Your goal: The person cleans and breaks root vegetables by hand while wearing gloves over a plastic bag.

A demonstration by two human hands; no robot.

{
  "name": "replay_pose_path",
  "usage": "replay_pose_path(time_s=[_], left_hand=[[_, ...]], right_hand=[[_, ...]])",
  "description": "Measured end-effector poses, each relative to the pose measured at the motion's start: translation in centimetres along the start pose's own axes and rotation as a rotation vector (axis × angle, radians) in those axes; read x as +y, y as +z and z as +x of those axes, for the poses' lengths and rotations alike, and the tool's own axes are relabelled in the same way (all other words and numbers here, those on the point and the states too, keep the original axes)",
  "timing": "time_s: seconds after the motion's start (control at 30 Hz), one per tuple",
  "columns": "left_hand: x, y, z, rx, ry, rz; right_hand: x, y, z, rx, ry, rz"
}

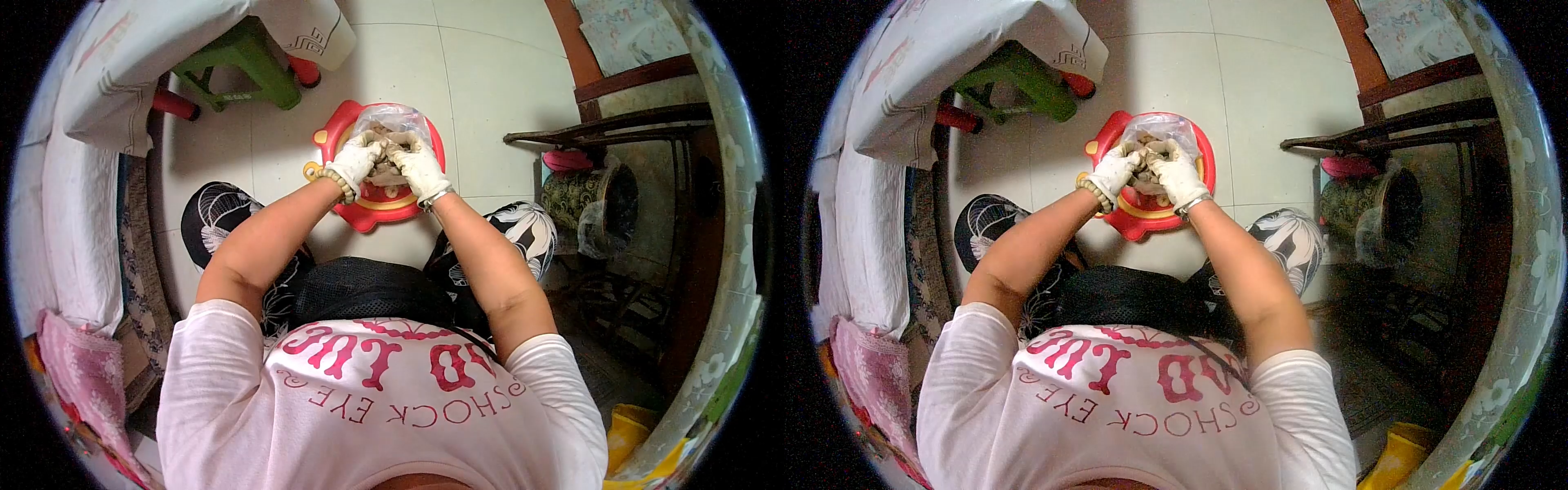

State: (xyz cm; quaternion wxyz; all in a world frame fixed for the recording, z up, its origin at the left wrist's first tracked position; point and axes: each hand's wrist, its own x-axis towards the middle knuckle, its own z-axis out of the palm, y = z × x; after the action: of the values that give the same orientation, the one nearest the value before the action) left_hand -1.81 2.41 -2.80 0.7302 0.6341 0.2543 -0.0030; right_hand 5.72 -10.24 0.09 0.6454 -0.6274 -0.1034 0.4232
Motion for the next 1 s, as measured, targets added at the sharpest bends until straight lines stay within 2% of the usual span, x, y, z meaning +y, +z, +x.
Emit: replay_pose_path(time_s=[0.07, 0.17, 0.23, 0.33, 0.43, 0.67, 0.77, 0.87, 0.93, 1.0], left_hand=[[0.1, 0.1, -0.1, 0.001, -0.049, 0.008], [-0.6, 0.0, 0.2, 0.026, 0.024, -0.034], [-0.4, 0.0, 0.5, -0.005, -0.191, -0.342], [-0.6, -0.5, 0.6, -0.08, -0.206, -0.408], [-0.8, -0.2, 0.7, -0.043, -0.207, -0.463], [0.3, 0.2, 0.0, 0.012, -0.188, -0.406], [0.4, 0.4, 0.1, -0.007, -0.134, -0.368], [0.6, 0.2, 0.2, -0.039, -0.113, -0.227], [0.0, -0.2, 0.8, -0.039, -0.091, -0.148], [0.5, -0.2, 0.4, -0.074, -0.138, -0.177]], right_hand=[[0.1, -0.2, 0.1, -0.001, -0.003, -0.037], [-0.6, -0.2, -0.3, 0.0, 0.033, -0.092], [-1.0, -0.1, -0.6, -0.022, 0.061, 0.108], [-0.8, -0.1, -0.4, -0.04, 0.087, 0.172], [-0.8, 0.1, -0.4, -0.033, 0.064, 0.144], [-1.3, 0.0, -0.5, 0.003, 0.095, 0.185], [-1.6, 0.0, -0.6, 0.033, 0.041, 0.163], [-1.3, -0.2, -0.4, 0.06, -0.008, 0.111], [-1.8, 0.1, -0.8, 0.065, -0.074, -0.113], [-1.1, -0.2, -0.3, 0.044, -0.071, -0.092]])
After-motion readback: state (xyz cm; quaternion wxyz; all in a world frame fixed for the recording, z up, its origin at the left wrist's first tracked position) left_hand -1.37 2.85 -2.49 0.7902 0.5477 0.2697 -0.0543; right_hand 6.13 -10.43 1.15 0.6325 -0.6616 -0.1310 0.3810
